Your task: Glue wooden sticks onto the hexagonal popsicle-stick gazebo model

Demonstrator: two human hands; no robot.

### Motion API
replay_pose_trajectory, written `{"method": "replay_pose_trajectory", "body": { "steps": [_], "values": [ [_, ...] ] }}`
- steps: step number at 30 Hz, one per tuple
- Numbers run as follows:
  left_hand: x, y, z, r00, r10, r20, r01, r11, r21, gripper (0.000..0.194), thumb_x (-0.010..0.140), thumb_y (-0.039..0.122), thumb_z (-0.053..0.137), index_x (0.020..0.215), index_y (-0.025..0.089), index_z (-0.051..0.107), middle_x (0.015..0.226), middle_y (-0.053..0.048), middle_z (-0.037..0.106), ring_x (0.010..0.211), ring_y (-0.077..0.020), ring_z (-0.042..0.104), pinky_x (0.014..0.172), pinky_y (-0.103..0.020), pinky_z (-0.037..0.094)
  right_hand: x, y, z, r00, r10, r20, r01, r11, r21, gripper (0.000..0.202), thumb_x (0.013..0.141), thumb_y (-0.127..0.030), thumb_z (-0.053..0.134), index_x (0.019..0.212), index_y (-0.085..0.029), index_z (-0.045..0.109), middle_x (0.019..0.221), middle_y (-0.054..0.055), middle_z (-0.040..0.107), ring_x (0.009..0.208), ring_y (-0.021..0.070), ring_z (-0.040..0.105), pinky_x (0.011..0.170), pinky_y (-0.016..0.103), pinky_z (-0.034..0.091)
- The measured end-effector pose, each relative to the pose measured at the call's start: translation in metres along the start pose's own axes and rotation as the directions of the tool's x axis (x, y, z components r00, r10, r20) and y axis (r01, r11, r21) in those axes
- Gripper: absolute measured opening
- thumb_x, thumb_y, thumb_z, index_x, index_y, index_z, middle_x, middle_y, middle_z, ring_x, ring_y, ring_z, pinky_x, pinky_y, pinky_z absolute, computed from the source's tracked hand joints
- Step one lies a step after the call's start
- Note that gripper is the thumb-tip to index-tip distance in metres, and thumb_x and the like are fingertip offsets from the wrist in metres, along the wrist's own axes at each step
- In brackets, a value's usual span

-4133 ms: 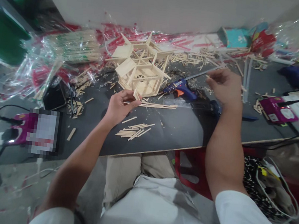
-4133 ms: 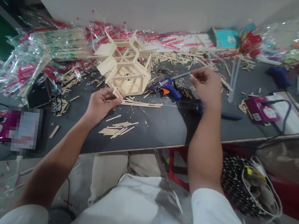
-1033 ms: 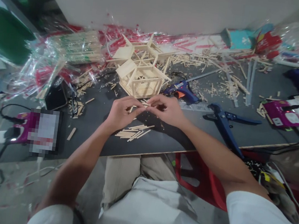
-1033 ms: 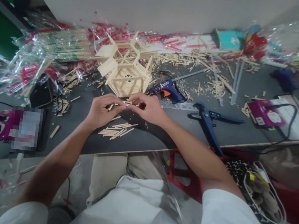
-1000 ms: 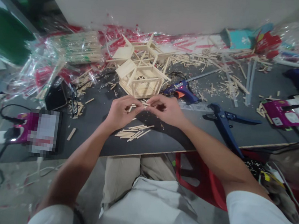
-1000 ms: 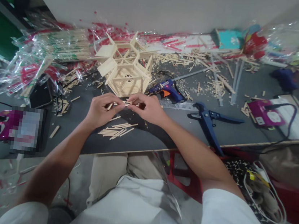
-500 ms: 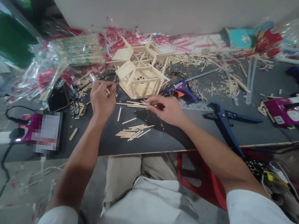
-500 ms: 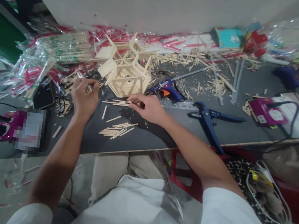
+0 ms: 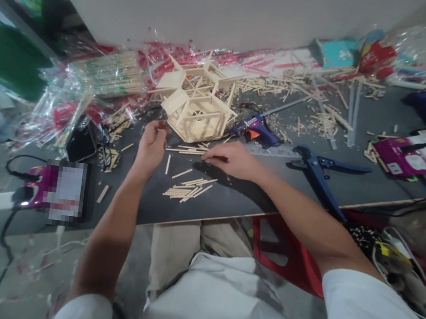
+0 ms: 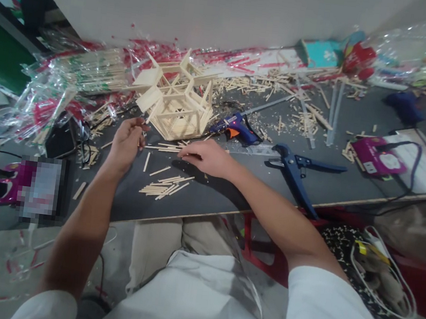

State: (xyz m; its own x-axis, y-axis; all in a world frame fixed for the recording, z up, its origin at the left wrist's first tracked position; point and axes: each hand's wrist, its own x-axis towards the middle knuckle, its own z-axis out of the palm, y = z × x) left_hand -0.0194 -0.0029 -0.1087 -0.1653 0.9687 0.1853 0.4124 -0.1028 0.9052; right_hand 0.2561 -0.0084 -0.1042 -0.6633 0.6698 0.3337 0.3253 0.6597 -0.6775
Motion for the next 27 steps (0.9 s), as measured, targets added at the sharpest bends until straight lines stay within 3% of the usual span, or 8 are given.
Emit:
{"method": "replay_pose_trajectory", "body": {
  "steps": [3,7,10,14,17,21,23,27],
  "values": [
    [-0.002,0.007,0.005,0.996,-0.058,0.072,0.072,0.976,-0.204,0.041,0.094,0.058,0.066,0.11,0.02,0.061,0.094,-0.007,0.071,0.053,-0.0095,0.05,0.047,-0.023,0.038,0.0,0.001,-0.001,0.998,-0.039,0.043,0.038,0.999,0.008,0.018,0.102,-0.024,0.065,0.106,-0.023,0.083,0.104,0.007,0.083,0.091,0.0191,0.076,0.082,0.03,0.053],
    [-0.009,0.021,0.004,0.975,-0.052,0.214,0.109,0.958,-0.266,0.051,0.083,0.06,0.081,0.108,0.019,0.064,0.083,-0.005,0.072,0.049,-0.0084,0.049,0.045,-0.023,0.039,-0.001,-0.001,0.0,0.997,0.067,0.035,-0.067,0.998,0.012,0.018,0.101,-0.027,0.066,0.113,-0.023,0.08,0.099,0.005,0.084,0.079,0.0172,0.073,0.077,0.029,0.05],
    [-0.017,0.031,0.003,0.913,-0.132,0.386,0.246,0.933,-0.264,0.057,0.077,0.054,0.087,0.114,0.017,0.065,0.083,-0.005,0.076,0.046,-0.0083,0.051,0.042,-0.022,0.037,-0.001,-0.002,0.001,0.991,0.132,0.019,-0.132,0.991,0.019,0.015,0.098,-0.028,0.071,0.11,-0.021,0.077,0.086,0.003,0.081,0.068,0.0153,0.067,0.071,0.027,0.047],
    [-0.025,0.041,0.004,0.828,-0.197,0.526,0.378,0.888,-0.262,0.06,0.077,0.052,0.089,0.118,0.014,0.065,0.085,-0.007,0.079,0.039,-0.0061,0.048,0.038,-0.021,0.036,-0.001,0.001,0.001,0.999,0.028,0.028,-0.028,0.999,0.017,0.007,0.097,-0.024,0.07,0.093,-0.02,0.075,0.086,0.003,0.077,0.074,0.0155,0.067,0.072,0.027,0.046],
    [-0.028,0.045,0.005,0.766,-0.212,0.607,0.444,0.857,-0.261,0.061,0.073,0.047,0.094,0.116,0.013,0.068,0.089,-0.008,0.081,0.048,-0.0076,0.058,0.045,-0.02,0.046,-0.001,0.004,0.0,0.998,-0.039,-0.056,0.039,0.999,-0.001,0.011,0.099,-0.028,0.069,0.094,-0.02,0.075,0.089,0.004,0.075,0.076,0.0156,0.064,0.071,0.027,0.046],
    [-0.029,0.046,0.006,0.692,-0.229,0.685,0.509,0.827,-0.238,0.064,0.066,0.041,0.1,0.117,0.013,0.073,0.099,-0.013,0.083,0.081,-0.0171,0.077,0.073,-0.025,0.061,-0.001,0.006,-0.001,0.983,-0.049,-0.175,0.041,0.998,-0.048,0.015,0.103,-0.032,0.065,0.098,-0.022,0.075,0.092,0.005,0.074,0.077,0.0165,0.063,0.071,0.029,0.048],
    [-0.03,0.046,0.007,0.691,-0.228,0.686,0.504,0.833,-0.23,0.062,0.065,0.042,0.101,0.113,0.013,0.076,0.102,-0.014,0.084,0.085,-0.0188,0.078,0.077,-0.028,0.062,0.0,0.005,-0.001,0.979,-0.06,-0.196,0.052,0.997,-0.05,0.017,0.104,-0.031,0.063,0.1,-0.022,0.076,0.096,0.007,0.075,0.081,0.0179,0.065,0.074,0.031,0.05],
    [-0.033,0.047,0.01,0.711,-0.21,0.671,0.46,0.861,-0.218,0.054,0.064,0.048,0.1,0.099,0.013,0.08,0.099,-0.015,0.083,0.085,-0.0214,0.078,0.072,-0.029,0.061,0.0,0.003,0.001,0.974,-0.097,-0.205,0.093,0.995,-0.028,0.017,0.104,-0.028,0.061,0.102,-0.022,0.076,0.099,0.008,0.074,0.084,0.0188,0.067,0.076,0.033,0.052]
  ]
}}
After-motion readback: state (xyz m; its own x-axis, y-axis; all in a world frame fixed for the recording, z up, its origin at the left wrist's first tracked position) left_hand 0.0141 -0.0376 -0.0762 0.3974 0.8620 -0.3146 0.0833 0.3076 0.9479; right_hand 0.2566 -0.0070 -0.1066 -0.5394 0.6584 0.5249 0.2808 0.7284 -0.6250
